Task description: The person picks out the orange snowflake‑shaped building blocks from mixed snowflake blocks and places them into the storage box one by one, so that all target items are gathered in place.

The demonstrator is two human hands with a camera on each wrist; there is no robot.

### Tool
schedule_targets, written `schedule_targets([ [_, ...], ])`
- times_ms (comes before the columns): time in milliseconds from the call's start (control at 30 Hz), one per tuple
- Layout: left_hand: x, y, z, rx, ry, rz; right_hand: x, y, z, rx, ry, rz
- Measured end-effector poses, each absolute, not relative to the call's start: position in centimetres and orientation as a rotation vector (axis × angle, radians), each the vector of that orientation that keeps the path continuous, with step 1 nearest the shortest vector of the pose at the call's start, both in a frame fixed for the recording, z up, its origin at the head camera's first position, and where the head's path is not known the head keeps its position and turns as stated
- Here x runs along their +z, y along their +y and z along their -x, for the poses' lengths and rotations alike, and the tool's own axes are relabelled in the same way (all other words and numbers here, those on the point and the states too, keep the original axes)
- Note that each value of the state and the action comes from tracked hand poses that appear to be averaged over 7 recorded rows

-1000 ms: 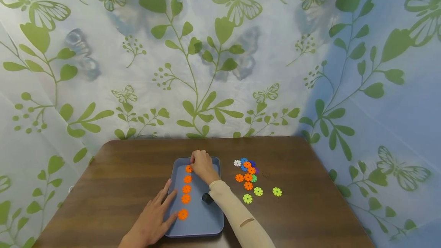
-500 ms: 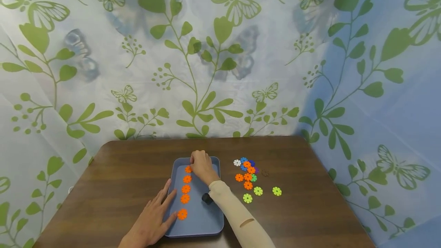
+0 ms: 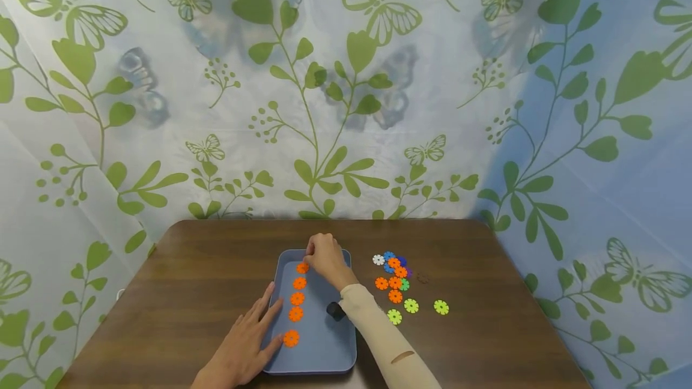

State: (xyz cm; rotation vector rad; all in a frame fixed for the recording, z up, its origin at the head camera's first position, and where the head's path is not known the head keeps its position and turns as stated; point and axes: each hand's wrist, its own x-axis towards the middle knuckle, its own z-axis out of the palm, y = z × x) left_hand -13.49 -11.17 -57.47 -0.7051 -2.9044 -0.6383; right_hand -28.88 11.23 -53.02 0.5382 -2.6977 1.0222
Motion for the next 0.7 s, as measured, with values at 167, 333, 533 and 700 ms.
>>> schedule_targets([
  [167,-57.4,-11.1,13.5,-0.649,-2.910,0.711,-50.8,12.3,27.8,1.049,-2.671,-0.558],
  [333,-57.4,-11.0,13.6,-0.643,-2.913,0.727,-48.4,14.1,26.3,1.008,-2.590,-0.576],
  [533,-57.3,-11.0,13.8,-0.633,-2.902,0.738,-45.8,16.9,23.7,1.025,-2.520,-0.613],
  [700,-57.4,-11.2,13.6,-0.626,-2.917,0.716,-45.3,19.6,21.8,0.988,-2.555,-0.553],
])
